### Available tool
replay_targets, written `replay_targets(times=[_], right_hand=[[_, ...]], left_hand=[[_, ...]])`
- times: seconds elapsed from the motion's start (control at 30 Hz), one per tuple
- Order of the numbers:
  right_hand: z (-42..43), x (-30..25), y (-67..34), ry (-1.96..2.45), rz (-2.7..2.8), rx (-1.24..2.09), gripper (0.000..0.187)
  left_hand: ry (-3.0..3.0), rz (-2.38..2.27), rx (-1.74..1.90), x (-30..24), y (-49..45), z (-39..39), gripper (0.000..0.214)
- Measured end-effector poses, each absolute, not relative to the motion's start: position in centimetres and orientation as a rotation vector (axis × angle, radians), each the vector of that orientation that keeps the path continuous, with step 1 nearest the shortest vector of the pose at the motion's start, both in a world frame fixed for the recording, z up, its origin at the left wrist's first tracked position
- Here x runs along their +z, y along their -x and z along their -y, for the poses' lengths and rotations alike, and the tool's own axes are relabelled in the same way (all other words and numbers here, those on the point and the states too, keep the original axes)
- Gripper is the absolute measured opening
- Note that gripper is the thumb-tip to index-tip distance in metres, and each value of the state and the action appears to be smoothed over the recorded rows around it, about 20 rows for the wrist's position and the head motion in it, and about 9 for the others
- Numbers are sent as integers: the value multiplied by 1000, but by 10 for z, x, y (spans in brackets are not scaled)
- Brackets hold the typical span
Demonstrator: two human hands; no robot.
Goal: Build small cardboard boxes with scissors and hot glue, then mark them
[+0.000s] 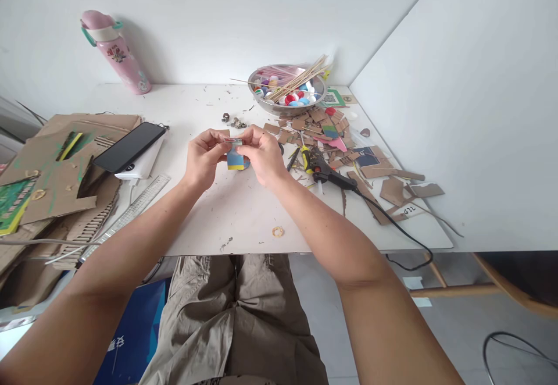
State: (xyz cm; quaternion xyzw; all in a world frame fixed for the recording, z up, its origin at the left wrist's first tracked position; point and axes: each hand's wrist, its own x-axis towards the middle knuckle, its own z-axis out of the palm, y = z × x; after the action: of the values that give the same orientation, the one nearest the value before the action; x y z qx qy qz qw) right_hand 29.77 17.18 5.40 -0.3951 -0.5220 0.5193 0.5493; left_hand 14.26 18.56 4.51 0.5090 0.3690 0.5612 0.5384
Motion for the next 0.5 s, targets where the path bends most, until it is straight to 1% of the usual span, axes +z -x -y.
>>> replay_targets(times=[0.1,0.2,0.3,0.4,0.5], right_hand=[[-174,54,-298,950,1263,1156,27],[-176,53,-300,975,1326,1005,27],[-176,53,-301,1007,1389,890,22],[-174,53,-301,1017,1418,843,16],[-173,56,-304,1011,1452,827,14]], left_hand=[[-1238,-867,1193,49,-138,-185,34],[-1277,-834,1024,52,-134,-184,46],[-1278,-828,916,52,-134,-184,53],[-1237,-795,847,48,-136,-185,55],[-1232,-731,836,46,-137,-186,51]])
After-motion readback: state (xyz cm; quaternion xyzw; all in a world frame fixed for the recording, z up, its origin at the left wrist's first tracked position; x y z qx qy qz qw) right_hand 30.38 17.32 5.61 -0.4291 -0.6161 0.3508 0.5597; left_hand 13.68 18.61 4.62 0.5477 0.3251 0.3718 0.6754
